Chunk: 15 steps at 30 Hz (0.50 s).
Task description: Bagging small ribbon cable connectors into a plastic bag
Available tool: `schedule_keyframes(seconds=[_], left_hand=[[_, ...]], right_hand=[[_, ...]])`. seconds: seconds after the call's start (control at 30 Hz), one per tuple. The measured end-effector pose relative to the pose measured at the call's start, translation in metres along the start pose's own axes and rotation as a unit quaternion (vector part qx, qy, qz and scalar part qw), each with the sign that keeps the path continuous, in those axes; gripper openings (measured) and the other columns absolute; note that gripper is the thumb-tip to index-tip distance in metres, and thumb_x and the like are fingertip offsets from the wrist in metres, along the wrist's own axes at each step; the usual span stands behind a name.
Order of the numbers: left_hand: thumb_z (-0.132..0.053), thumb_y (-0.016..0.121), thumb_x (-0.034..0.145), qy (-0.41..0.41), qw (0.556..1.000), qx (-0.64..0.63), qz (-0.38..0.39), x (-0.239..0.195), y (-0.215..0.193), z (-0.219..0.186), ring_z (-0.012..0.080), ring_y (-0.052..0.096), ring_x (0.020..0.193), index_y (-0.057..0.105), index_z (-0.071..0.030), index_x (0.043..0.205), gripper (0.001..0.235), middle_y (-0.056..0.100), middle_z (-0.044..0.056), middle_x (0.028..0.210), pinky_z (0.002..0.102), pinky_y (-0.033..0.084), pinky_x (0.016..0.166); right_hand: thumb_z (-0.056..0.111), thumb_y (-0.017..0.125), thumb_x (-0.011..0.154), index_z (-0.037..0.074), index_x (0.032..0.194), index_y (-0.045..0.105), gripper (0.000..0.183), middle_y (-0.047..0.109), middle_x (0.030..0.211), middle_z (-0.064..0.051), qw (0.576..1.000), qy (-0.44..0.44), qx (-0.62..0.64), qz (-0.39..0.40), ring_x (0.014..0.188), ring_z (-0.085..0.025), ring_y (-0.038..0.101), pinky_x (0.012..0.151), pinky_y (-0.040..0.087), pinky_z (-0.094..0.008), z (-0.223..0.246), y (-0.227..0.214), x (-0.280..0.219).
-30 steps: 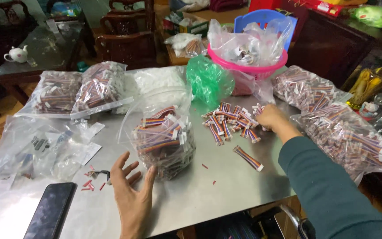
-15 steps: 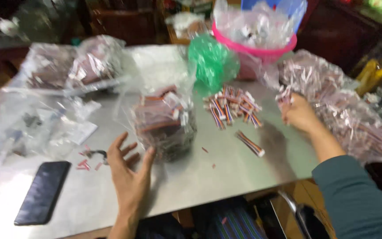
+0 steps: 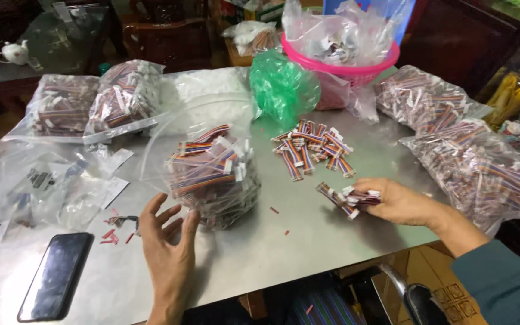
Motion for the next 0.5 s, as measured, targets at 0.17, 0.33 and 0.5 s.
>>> schedule_keyframes(seconds=[0.17, 0.33, 0.5], left_hand=[[-0.025, 0.069, 0.086, -0.018, 1.0, 0.008, -0.007, -0.002, -0.001, -0.008, 0.0227, 0.063, 0.119, 0.048, -0.008, 0.14, 0.06, 0.05, 0.01, 0.145, 0.035, 0.056, 0.096], [-0.024, 0.069, 0.086, -0.041, 0.999, 0.01, -0.014, -0.002, -0.001, -0.004, 0.0214, 0.062, 0.119, 0.048, -0.008, 0.14, 0.06, 0.049, 0.01, 0.144, 0.035, 0.055, 0.094], [-0.021, 0.071, 0.085, -0.026, 1.0, -0.01, -0.014, -0.001, 0.001, 0.001, 0.0214, 0.063, 0.117, 0.049, -0.01, 0.139, 0.059, 0.051, 0.008, 0.143, 0.035, 0.057, 0.092]], right_hand=[[-0.001, 0.063, 0.076, 0.014, 0.098, 0.075, 0.029, 0.064, 0.086, 0.001, 0.989, -0.144, -0.04, 0.004, 0.079, -0.015, 0.063, 0.074, 0.045, -0.028, 0.034, 0.011, 0.005], [0.021, 0.074, 0.09, 0.019, 0.087, 0.064, 0.01, 0.057, 0.089, 0.002, 0.976, -0.107, -0.188, -0.002, 0.08, -0.019, 0.065, 0.072, 0.046, -0.034, 0.042, 0.016, 0.015], [0.023, 0.062, 0.092, 0.02, 0.105, 0.055, 0.016, 0.056, 0.096, -0.004, 0.96, -0.062, -0.262, -0.079, 0.095, -0.026, 0.059, 0.073, 0.047, -0.046, 0.053, -0.018, 0.058]])
Point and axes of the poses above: each hand's wrist, its own x-axis towards the middle knuckle, its own y-axis out of the palm, z = x × y, the point moved 8 cm from there along x, towards the middle knuckle
